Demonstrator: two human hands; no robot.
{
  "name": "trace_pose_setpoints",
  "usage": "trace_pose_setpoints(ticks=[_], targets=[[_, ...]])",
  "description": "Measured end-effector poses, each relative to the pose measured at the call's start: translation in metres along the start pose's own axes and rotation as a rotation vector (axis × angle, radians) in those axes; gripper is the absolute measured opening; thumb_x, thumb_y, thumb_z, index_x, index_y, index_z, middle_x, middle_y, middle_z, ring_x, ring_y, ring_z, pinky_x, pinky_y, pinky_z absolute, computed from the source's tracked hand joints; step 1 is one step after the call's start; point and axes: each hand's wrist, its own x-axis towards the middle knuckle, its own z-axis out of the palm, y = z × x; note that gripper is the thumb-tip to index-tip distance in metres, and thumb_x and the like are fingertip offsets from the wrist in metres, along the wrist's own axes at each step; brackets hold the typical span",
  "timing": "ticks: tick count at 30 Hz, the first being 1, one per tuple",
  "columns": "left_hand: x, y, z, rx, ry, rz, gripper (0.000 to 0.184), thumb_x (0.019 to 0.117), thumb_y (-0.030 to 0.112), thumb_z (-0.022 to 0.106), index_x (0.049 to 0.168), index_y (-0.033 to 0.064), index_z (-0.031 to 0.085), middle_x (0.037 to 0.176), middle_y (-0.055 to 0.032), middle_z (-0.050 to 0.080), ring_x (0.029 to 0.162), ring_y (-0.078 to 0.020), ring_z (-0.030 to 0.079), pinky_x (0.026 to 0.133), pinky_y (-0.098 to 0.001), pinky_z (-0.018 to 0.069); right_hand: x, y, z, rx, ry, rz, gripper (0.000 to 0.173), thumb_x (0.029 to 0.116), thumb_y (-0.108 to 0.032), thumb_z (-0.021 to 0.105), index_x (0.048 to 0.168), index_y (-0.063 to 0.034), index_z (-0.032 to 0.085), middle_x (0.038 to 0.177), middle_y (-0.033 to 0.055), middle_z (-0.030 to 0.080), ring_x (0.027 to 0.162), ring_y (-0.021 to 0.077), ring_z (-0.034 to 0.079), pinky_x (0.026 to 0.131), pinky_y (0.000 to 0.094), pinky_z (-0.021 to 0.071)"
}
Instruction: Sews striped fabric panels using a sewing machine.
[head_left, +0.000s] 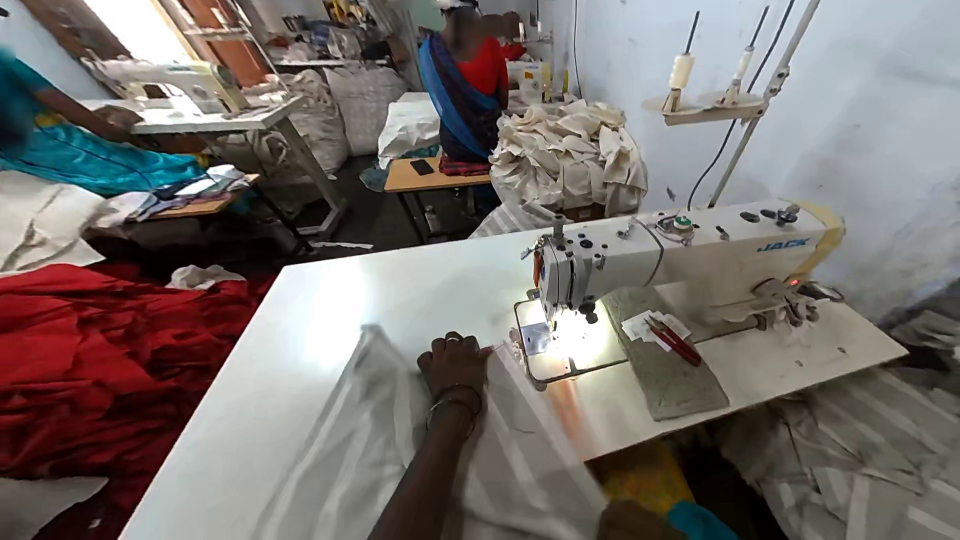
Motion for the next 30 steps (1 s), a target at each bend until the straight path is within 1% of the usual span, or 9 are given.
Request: trace_pose_setpoints(ticks=[4,6,8,9,12,16,20,24,30], targets=[[-0.084,0.002,0.025,-0.514,0.103,0.172,0.032,0.0993,0.024,0.062,0.112,-0.0027,0.073,0.125,-0.0201,0.069,0.122,-0.0397,0.062,0.107,-0.0631,0.0422,-0.075,0.054,-0.027,-0.045,-0.264,0.161,0.015,0.0976,-0.008,0.062,0.101,-0.0034,0.075,0.113,0.0143,0.073,0.114,0.0335,0.068,0.102,0.0509,0.0538],[-0.126,0.019,0.017,-0.848,0.177,0.156,0.026,0.0994,0.021,0.058,0.104,-0.0012,0.070,0.104,-0.0099,0.073,0.097,-0.0181,0.070,0.089,-0.0382,0.0569,-0.048,0.044,-0.058,0.128,-0.400,0.345,0.035,0.1041,-0.030,0.059,0.098,0.0011,0.074,0.105,0.0214,0.072,0.104,0.0397,0.070,0.088,0.0585,0.0560],[-0.149,0.035,-0.006,-1.093,0.257,0.186,0.018,0.0975,0.019,0.062,0.094,0.0021,0.068,0.082,0.0022,0.068,0.071,0.0011,0.064,0.065,-0.0154,0.0554,-0.011,0.027,-0.080,0.137,0.091,0.320,0.041,0.1010,-0.043,0.061,0.089,-0.0069,0.074,0.088,0.0121,0.073,0.084,0.0263,0.072,0.074,0.0454,0.0609],[-0.154,0.038,-0.019,-1.156,0.274,0.255,0.017,0.0977,0.019,0.064,0.092,0.0032,0.067,0.079,0.0049,0.067,0.069,0.0043,0.062,0.063,-0.0118,0.0541,0.013,0.019,-0.090,0.144,0.313,0.318,0.035,0.1022,-0.043,0.061,0.095,-0.0112,0.074,0.093,0.0063,0.073,0.089,0.0180,0.071,0.078,0.0370,0.0606],[-0.156,0.042,-0.055,-1.145,0.291,0.428,0.021,0.0994,0.029,0.066,0.092,0.0095,0.068,0.084,0.0069,0.068,0.074,0.0063,0.063,0.066,-0.0097,0.0542,0.083,-0.002,-0.119,0.287,0.633,0.349,0.025,0.0988,-0.036,0.068,0.111,-0.0163,0.078,0.107,-0.0023,0.074,0.104,0.0073,0.067,0.088,0.0261,0.0575],[-0.158,0.041,-0.085,-1.128,0.265,0.491,0.024,0.0996,0.032,0.067,0.103,0.0086,0.069,0.092,0.0037,0.070,0.079,0.0036,0.066,0.069,-0.0126,0.0567,0.127,-0.019,-0.124,0.438,0.784,0.286,0.012,0.0938,-0.025,0.075,0.097,-0.0136,0.079,0.089,-0.0025,0.073,0.088,0.0043,0.066,0.078,0.0203,0.0548],[-0.160,0.039,-0.100,-1.249,0.176,0.477,0.019,0.0967,0.016,0.070,0.107,0.0022,0.076,0.098,-0.0008,0.073,0.080,-0.0001,0.067,0.068,-0.0149,0.0579,0.135,-0.028,-0.112,0.097,0.931,0.225,0.008,0.0958,-0.028,0.072,0.096,-0.0206,0.074,0.087,-0.0050,0.068,0.088,0.0055,0.063,0.082,0.0224,0.0502],[-0.163,0.042,-0.103,-1.331,0.199,0.490,0.014,0.0980,0.013,0.068,0.104,0.0030,0.077,0.096,-0.0008,0.074,0.082,-0.0019,0.069,0.071,-0.0167,0.0599,0.129,-0.036,-0.102,-0.180,0.909,0.127,0.015,0.1011,-0.028,0.061,0.112,-0.0236,0.071,0.099,-0.0048,0.069,0.096,0.0113,0.062,0.101,0.0359,0.0434],[-0.165,0.045,-0.105,-1.338,0.191,0.545,0.017,0.1019,0.020,0.063,0.103,0.0085,0.074,0.098,0.0028,0.072,0.087,0.0011,0.067,0.074,-0.0144,0.0581,0.126,-0.035,-0.121,0.289,0.842,0.204,0.013,0.0963,-0.029,0.073,0.104,-0.0200,0.077,0.094,-0.0056,0.073,0.096,0.0037,0.068,0.106,0.0359,0.0477]])
